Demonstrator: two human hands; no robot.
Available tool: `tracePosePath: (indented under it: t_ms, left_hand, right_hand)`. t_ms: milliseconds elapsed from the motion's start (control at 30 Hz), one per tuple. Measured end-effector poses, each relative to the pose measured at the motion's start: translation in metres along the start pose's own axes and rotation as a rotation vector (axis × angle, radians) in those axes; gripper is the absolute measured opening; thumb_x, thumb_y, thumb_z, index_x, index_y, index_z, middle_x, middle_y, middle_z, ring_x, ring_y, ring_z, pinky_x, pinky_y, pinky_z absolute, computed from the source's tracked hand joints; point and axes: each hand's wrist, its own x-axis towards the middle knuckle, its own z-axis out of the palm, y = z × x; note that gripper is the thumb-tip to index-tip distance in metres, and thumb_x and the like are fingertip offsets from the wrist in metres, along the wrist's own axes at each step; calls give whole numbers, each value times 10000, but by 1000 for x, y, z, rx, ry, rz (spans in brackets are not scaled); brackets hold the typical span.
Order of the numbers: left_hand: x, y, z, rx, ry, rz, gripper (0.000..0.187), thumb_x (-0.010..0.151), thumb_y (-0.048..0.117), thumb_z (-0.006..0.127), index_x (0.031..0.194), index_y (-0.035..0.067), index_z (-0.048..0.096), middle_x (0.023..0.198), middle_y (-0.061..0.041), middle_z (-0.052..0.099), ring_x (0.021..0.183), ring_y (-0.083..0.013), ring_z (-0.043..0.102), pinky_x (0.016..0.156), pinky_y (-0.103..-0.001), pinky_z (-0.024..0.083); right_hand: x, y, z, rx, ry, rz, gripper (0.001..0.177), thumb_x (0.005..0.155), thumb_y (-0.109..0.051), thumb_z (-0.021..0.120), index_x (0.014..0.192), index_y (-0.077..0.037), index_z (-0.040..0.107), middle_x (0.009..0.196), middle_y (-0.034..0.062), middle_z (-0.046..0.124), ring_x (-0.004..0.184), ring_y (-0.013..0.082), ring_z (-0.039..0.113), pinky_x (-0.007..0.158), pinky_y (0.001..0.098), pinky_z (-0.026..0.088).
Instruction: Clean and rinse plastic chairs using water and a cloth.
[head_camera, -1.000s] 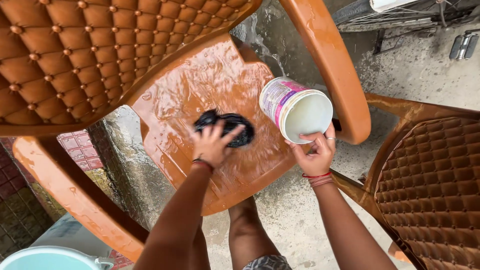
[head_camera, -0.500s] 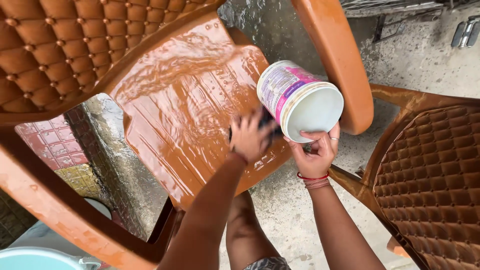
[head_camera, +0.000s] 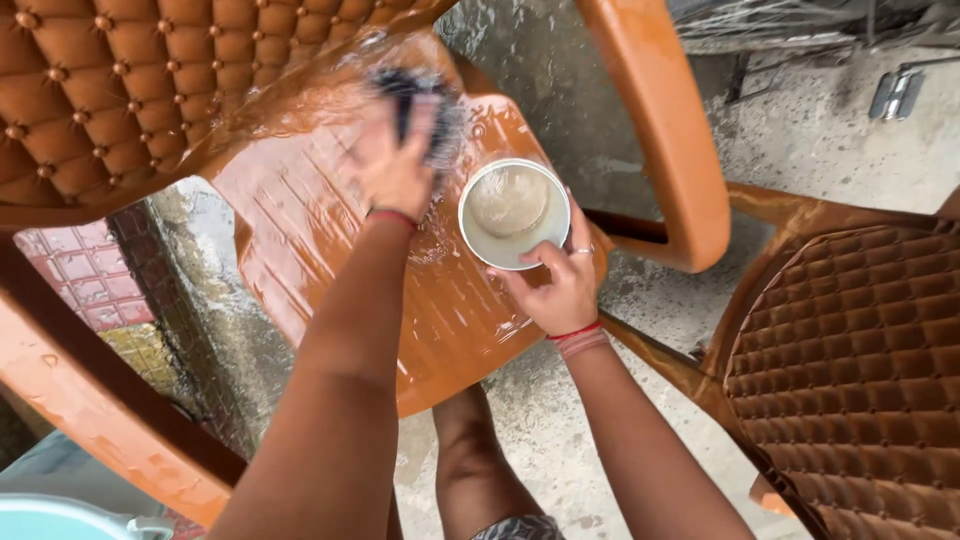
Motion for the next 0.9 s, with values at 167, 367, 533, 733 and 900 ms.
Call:
tracePosePath:
  t_ms: [167, 367, 533, 733, 900]
  left_hand:
    - [16, -47, -64, 87, -156, 37, 941, 933, 120, 677, 1616, 568, 211, 1698, -138, 238, 1518, -363, 280, 1159, -691, 154]
    - [-118, -96, -61, 248, -121, -292, 952, 913, 384, 716, 1674, 433, 146, 1692, -231, 201, 1539, -423, 242, 1164, -682, 123]
    - [-197, 4, -20, 143, -168, -199, 953, 823, 317, 726, 1624, 391, 215, 1675, -191, 230, 1556, -361, 243, 1214, -626, 170]
    - [-161, 119, -27, -198, -379, -91, 891, 817, 241, 748, 1590, 364, 322, 1683, -143, 167, 1551, -302, 115, 1229, -576, 108]
    - [-176, 63, -84, 19, -826, 762, 756, 852, 407, 754, 1486, 526, 359, 1715, 51, 21, 1579, -206, 38, 1283, -499, 50]
  right_hand:
    - [-8, 9, 5, -20, -35, 0, 306, 706, -155, 953, 856, -68, 701, 1562, 313, 407, 1368, 449, 565, 1037, 451, 573]
    - [-8, 16, 2, 30, -46, 7, 247, 713, -10, 882, 904, -30, 727, 1493, 271, 515, 1132, 373, 716, 865, 386, 623]
    - [-19, 27, -9, 200, -36, 130, 226, 745, 28, 850, 881, -1, 672, 1430, 226, 580, 1020, 244, 757, 800, 314, 641]
    - [-28, 35, -29, 407, 56, 144, 241, 827, 19, 880, 894, 1, 649, 1362, 126, 545, 1119, 180, 719, 853, 282, 646]
    - [-39, 38, -33, 336, -4, 262, 232, 794, 45, 887, 862, 19, 666, 1353, 127, 572, 986, 218, 743, 703, 271, 608]
